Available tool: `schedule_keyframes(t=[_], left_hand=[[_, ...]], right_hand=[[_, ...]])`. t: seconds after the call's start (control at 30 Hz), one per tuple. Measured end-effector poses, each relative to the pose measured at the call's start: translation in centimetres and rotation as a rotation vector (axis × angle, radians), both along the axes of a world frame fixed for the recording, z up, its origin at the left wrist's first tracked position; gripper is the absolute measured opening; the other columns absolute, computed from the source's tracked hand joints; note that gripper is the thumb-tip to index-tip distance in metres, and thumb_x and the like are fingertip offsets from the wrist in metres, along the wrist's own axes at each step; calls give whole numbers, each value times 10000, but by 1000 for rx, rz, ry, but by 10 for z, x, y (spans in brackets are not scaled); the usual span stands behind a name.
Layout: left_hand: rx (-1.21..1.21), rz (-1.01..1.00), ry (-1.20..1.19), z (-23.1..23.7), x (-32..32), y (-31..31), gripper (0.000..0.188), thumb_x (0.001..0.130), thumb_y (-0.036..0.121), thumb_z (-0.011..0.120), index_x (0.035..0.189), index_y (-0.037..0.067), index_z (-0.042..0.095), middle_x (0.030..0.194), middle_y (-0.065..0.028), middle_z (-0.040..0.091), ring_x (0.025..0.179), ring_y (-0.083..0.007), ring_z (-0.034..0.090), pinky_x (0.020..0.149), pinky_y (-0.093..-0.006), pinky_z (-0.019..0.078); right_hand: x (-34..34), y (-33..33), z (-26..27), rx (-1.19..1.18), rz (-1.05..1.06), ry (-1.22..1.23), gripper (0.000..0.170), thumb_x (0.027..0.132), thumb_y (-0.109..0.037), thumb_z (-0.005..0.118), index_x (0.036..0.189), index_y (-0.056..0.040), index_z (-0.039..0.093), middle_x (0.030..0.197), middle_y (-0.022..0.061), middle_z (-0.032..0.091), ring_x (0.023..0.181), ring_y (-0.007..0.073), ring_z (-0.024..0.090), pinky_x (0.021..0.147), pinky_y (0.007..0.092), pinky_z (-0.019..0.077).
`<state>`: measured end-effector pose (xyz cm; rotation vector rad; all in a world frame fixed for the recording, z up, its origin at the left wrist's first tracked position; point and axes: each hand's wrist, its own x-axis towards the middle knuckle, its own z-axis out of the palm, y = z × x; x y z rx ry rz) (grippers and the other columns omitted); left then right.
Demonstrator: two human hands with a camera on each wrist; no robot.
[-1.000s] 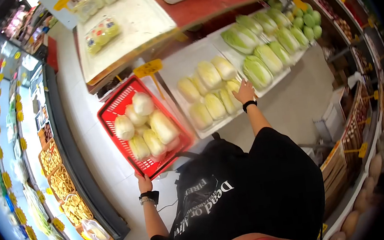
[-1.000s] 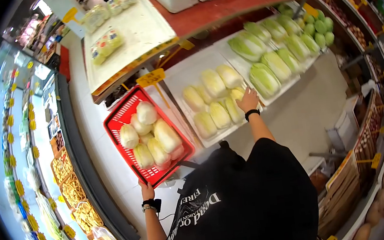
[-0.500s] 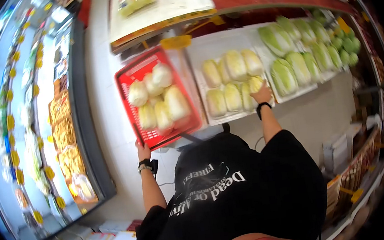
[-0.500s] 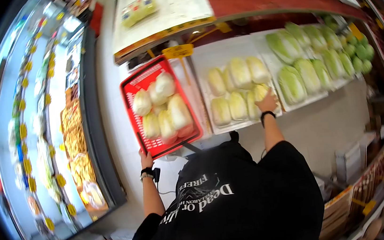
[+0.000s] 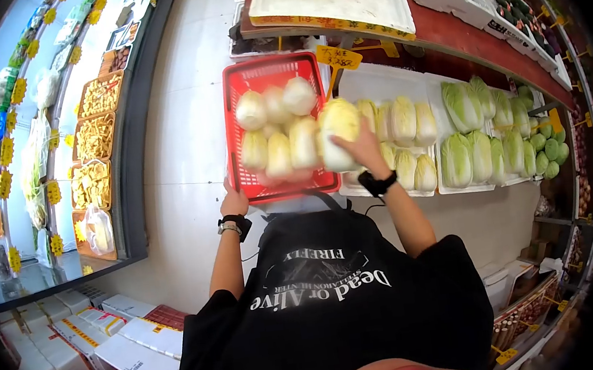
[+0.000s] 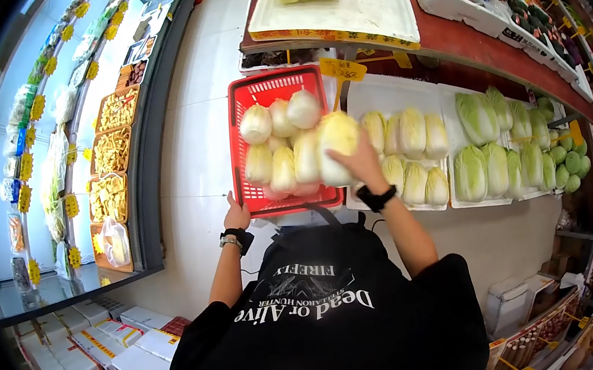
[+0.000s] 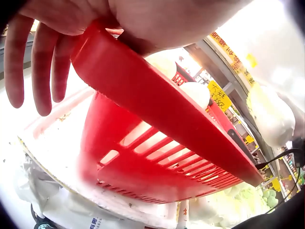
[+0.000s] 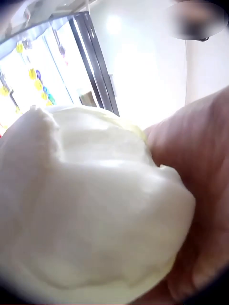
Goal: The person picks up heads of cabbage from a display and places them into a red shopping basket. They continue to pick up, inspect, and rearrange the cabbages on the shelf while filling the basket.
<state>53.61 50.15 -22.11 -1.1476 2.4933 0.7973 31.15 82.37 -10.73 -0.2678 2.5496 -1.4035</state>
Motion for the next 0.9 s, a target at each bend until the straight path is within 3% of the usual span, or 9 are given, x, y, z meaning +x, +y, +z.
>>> schedule_keyframes(t=[0.1, 0.2, 0.4, 0.47, 0.6, 0.73, 0.77, 0.87, 0.9], left_hand=[[0, -14, 27, 1, 0, 0, 732, 945, 292, 508, 1526, 75, 118, 973, -278, 696, 884, -465, 670, 776, -558, 510], [7, -5, 47, -10, 6, -1, 719, 944, 279, 519, 1521, 79, 140, 955, -259, 701, 868, -457, 672, 768, -556, 511], [25, -4, 96, 10, 5, 5, 683, 946, 265, 531, 1492, 41, 187, 962, -252, 698, 854, -449, 669, 746, -546, 512], [44, 27, 143, -5, 7, 4, 643, 955, 267, 513, 1498, 109, 207, 964, -295, 684, 880, -488, 650, 777, -576, 496], [39, 2, 171, -13, 9, 1, 596, 954, 258, 503, 1470, 133, 232, 953, -288, 689, 866, -487, 653, 743, -583, 491], [33, -13, 180, -8, 9, 2, 566, 959, 261, 499, 1451, 122, 257, 1012, -288, 683, 886, -488, 652, 762, -575, 495], [30, -14, 181, -5, 8, 2, 573, 955, 255, 506, 1456, 120, 263, 1013, -285, 683, 891, -488, 649, 768, -572, 492], [-13, -23, 183, 0, 7, 7, 553, 961, 246, 506, 1446, 126, 268, 984, -278, 690, 888, -485, 650, 751, -561, 495], [0, -17, 155, 1, 6, 7, 548, 964, 242, 503, 1444, 120, 269, 995, -274, 690, 892, -481, 651, 751, -559, 496]], right_hand=[[10, -84, 4, 10, 163, 92, 936, 694, -446, 849, 1397, -19, 403, 1265, 206, 604, 1139, 365, 615, 945, 430, 503], [1, -135, -51, 138, 178, 10, 992, 695, -563, 801, 1385, 11, 380, 1224, 287, 594, 1148, 420, 598, 944, 440, 499], [6, -159, -56, 371, 180, -41, 956, 705, -564, 785, 1367, 12, 406, 1187, 306, 594, 1097, 426, 608, 926, 452, 500], [-7, -161, -87, 219, 433, 303, 861, 743, -544, 744, 1324, 25, 460, 1161, 279, 602, 1063, 410, 612, 905, 458, 502], [8, -166, -61, 592, 338, 319, 832, 778, -596, 674, 1315, 5, 470, 1194, 261, 599, 1067, 415, 607, 913, 486, 494], [0, -138, -51, 430, 339, 417, 811, 782, -571, 686, 1324, -8, 469, 1182, 266, 610, 1083, 422, 599, 907, 495, 496], [-13, -121, -47, 295, 362, 210, 761, 793, -518, 705, 1330, -24, 491, 1172, 254, 624, 1092, 429, 587, 916, 504, 489], [-64, -48, -53, 184, 200, 137, 691, 803, -456, 717, 1315, -32, 526, 1168, 235, 633, 1085, 436, 582, 927, 509, 476], [-74, -20, -48, 242, 14, 159, 673, 808, -451, 713, 1300, -26, 538, 1176, 232, 631, 1090, 432, 579, 927, 505, 473]])
